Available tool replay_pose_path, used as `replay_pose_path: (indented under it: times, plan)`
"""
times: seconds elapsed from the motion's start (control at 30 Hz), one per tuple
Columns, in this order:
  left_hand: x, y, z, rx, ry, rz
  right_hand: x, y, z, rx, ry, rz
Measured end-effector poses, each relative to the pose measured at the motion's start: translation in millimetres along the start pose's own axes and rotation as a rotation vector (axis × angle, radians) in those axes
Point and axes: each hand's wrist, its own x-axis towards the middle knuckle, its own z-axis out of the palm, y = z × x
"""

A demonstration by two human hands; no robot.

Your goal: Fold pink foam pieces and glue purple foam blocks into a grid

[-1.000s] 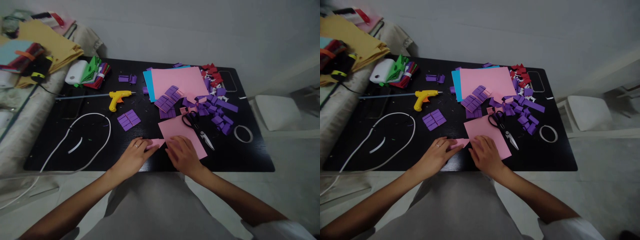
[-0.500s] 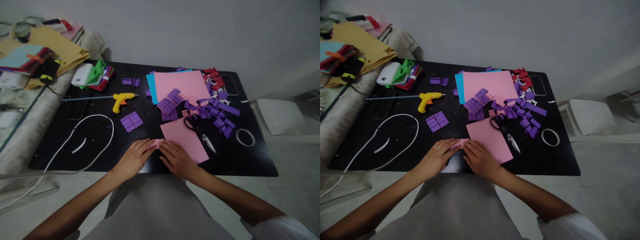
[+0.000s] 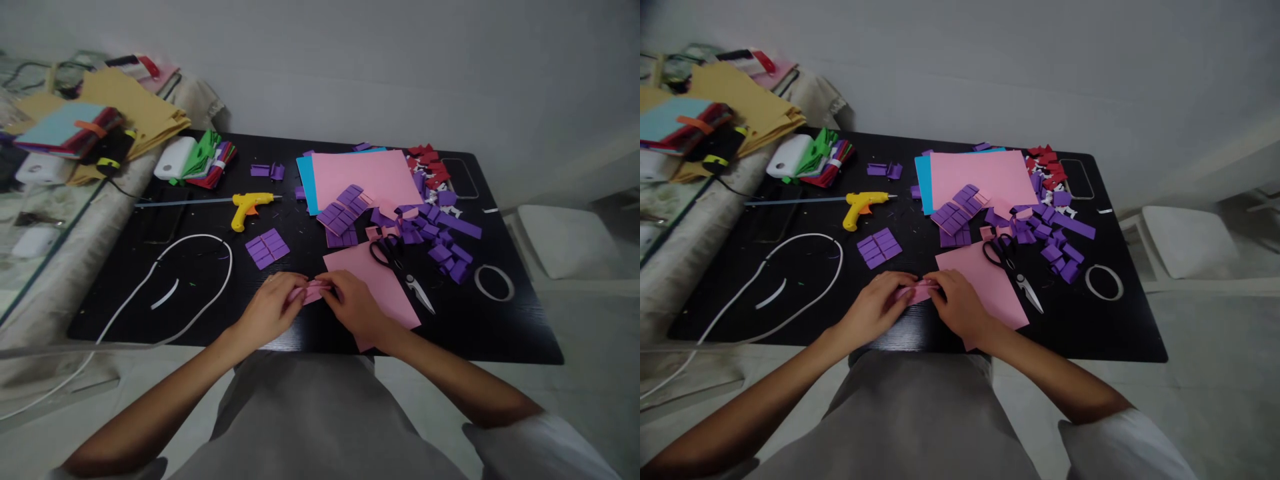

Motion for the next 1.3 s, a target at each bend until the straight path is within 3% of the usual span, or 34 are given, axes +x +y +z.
replay_pose_path:
  times: [0.2,0.37,0.53,0.6,0.7,0.77,0.83,0.9,1.03,1.13,1.3]
  plan:
    - [31.0,2.1,-6.9,-0.168,-0.120,-0.140,5.5,-5.5,-3.3,0.130,0.019,0.015]
    - [38.0,-6.4,-9.0,-0.142,-0.039,-0.174,10.4,-3.5,-3.1,0.159,0.095,0.021]
    - [45.2,-13.5,-16.8,-0.153,-0.067,-0.123,19.3,3.4,-5.0,0.138,0.160,0.056]
    - [50.8,-14.0,-22.1,-0.183,-0.006,-0.138,26.0,5.3,-8.7,0.150,0.225,0.104]
    - [64.1,-11.7,-29.2,-0.265,0.113,-0.160,42.4,4.2,-15.3,0.395,0.255,0.263]
    - [75.4,-9.2,-31.0,-0.335,0.158,-0.147,56.2,1.4,-18.3,0.663,0.168,0.335]
    - [85.7,-8.1,-29.4,-0.375,0.180,-0.119,68.9,-1.5,-18.8,0.873,0.089,0.347]
    - [92.4,-9.5,-24.9,-0.352,0.228,-0.088,77.2,-2.7,-16.4,0.956,0.119,0.348]
    - [92.3,-17.2,-11.5,-0.328,0.306,-0.133,79.1,1.1,-6.7,0.938,0.219,0.367]
    - [86.8,-22.2,-2.4,-0.437,0.273,-0.216,75.1,5.2,-0.8,0.907,0.232,0.411]
    - [83.2,-28.0,2.5,-0.474,0.244,-0.207,71.9,8.5,3.0,0.938,0.217,0.439]
